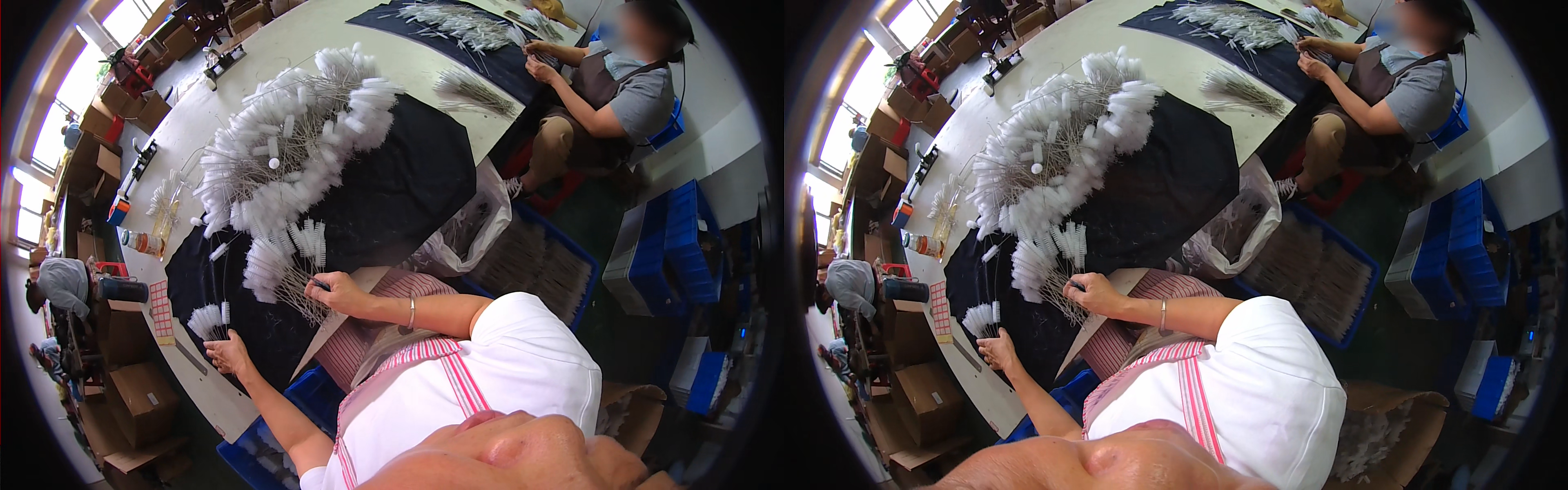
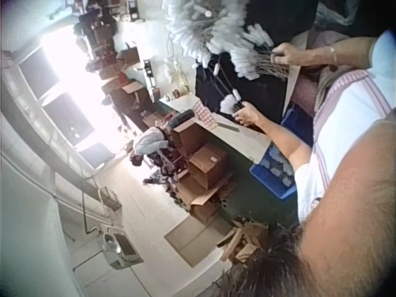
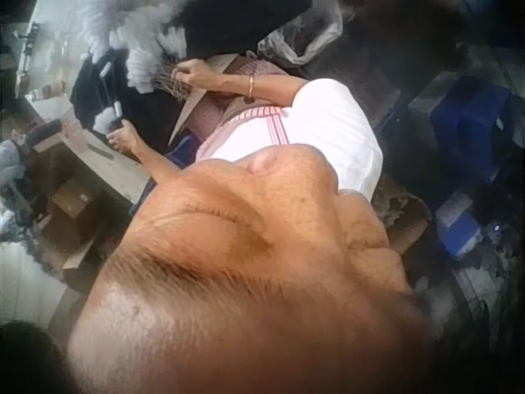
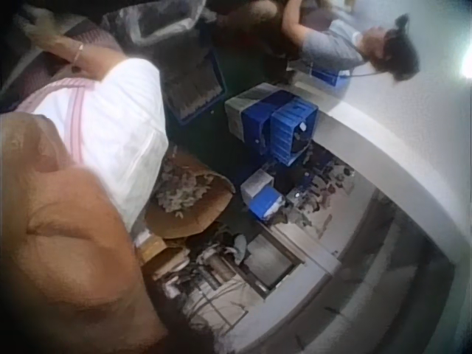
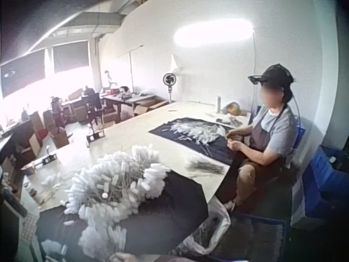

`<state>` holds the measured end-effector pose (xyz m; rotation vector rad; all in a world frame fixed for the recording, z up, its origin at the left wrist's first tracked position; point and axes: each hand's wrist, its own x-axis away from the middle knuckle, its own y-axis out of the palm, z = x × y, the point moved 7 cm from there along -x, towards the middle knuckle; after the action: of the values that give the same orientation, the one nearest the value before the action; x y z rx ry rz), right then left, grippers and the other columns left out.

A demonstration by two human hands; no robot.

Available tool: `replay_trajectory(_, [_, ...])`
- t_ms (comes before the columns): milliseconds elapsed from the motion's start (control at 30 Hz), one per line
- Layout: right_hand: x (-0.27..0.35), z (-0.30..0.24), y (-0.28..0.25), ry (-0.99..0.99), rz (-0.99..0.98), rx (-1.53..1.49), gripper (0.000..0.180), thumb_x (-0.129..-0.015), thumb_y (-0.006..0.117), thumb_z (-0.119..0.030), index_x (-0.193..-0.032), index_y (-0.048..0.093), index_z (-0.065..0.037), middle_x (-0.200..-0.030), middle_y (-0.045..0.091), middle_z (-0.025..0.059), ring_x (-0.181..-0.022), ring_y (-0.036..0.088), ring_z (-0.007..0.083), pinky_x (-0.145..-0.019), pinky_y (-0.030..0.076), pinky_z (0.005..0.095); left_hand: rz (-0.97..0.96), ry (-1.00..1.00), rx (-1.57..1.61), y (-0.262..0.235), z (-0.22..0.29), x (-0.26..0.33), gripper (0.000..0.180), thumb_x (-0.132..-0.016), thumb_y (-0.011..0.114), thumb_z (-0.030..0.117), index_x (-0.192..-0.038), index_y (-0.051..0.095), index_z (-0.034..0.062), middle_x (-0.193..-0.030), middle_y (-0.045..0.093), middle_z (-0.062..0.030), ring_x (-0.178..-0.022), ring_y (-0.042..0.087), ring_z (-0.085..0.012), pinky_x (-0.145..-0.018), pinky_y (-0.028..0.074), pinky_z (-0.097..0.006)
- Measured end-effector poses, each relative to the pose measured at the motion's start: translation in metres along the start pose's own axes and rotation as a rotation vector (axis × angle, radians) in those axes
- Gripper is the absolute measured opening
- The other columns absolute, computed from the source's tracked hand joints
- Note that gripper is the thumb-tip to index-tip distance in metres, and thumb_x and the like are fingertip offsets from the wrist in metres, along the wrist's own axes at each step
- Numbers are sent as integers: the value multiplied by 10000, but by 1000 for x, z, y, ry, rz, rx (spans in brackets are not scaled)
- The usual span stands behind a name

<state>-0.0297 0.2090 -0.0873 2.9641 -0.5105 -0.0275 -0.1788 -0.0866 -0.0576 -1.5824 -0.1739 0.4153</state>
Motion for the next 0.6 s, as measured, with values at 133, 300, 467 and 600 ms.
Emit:
replay_trajectory(133, [-5,-7,-3,-21,44,59,208,-850,580,-195,-894,636,0,-696,635,116,-633,581,155,-599,456,305,149,128,-64,-16,14,18,779,-762,611,484,-1341,342,38,-1287,458,-160,-1139,483,-341,-936,357,-483])
replay_trajectory(300, [-19,-32,1,-286,173,200,268,-837,588,-188,-985,621,33,-900,636,210,-828,625,332,-721,482,357,-253,357,921,16,57,55,648,-803,617,471,-1221,493,-8,-1039,594,-84,-916,575,-220,-759,448,-310])
replay_trajectory(467, [-30,-25,21,-231,84,308,350,-817,606,-156,-1119,574,17,-1019,623,196,-931,607,330,-806,480,353,-1032,-61,1446,23,102,124,370,-831,613,303,-1076,584,28,-911,628,-45,-788,604,-141,-629,467,-265])
replay_trajectory(600, [-29,-23,16,-275,145,380,319,-813,596,-137,-1100,585,3,-1007,634,162,-911,615,318,-786,487,359,-1020,-159,1604,34,124,126,216,-835,617,174,-989,592,25,-814,616,-29,-676,590,-134,-590,474,-250])
